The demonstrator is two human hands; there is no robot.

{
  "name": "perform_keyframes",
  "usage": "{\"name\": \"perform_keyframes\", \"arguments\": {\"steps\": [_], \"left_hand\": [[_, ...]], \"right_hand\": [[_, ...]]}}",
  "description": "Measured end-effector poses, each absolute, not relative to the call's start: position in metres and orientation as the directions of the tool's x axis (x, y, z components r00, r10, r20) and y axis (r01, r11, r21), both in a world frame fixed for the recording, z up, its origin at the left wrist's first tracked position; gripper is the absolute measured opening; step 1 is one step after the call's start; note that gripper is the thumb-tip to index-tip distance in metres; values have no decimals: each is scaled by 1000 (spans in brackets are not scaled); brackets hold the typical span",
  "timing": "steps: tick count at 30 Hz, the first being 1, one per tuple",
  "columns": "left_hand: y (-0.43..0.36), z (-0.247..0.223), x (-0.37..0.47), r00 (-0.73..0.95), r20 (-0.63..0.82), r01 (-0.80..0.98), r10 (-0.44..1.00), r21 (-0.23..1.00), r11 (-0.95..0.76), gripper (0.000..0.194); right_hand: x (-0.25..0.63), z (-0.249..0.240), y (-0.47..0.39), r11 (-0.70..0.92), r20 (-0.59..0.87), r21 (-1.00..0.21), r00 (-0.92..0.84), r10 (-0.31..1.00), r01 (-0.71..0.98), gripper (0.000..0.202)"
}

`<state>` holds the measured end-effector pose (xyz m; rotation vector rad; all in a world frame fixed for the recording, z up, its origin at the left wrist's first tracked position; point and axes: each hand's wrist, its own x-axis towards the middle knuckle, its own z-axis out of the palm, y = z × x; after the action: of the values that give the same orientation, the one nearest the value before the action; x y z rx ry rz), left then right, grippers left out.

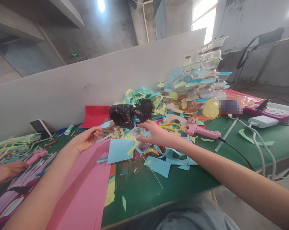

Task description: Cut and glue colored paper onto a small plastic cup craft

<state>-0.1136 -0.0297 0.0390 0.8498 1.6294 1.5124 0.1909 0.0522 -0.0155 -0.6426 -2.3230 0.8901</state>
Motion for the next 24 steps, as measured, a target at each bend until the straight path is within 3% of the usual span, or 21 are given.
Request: {"name": "perform_keyframes", "arguments": {"steps": [3, 8, 15, 24], "left_hand": [[-34, 43, -82, -457, -227, -153, 860, 973, 176, 21], [-37, 44, -35, -436, -229, -223, 870, 964, 142, 21], [-45, 37, 8, -415, -269, -105, 869, 963, 248, 30], [-55, 32, 19, -450, -63, 132, 891, 982, 136, 24]], "right_hand": [[191, -15, 53, 664, 327, -713, -731, 599, 226, 50], [190, -20, 55, 680, 351, -698, -720, 599, 225, 49], [188, -22, 59, 700, 362, -674, -721, 591, 235, 49], [188, -23, 59, 698, 372, -679, -714, 594, 226, 51]]}}
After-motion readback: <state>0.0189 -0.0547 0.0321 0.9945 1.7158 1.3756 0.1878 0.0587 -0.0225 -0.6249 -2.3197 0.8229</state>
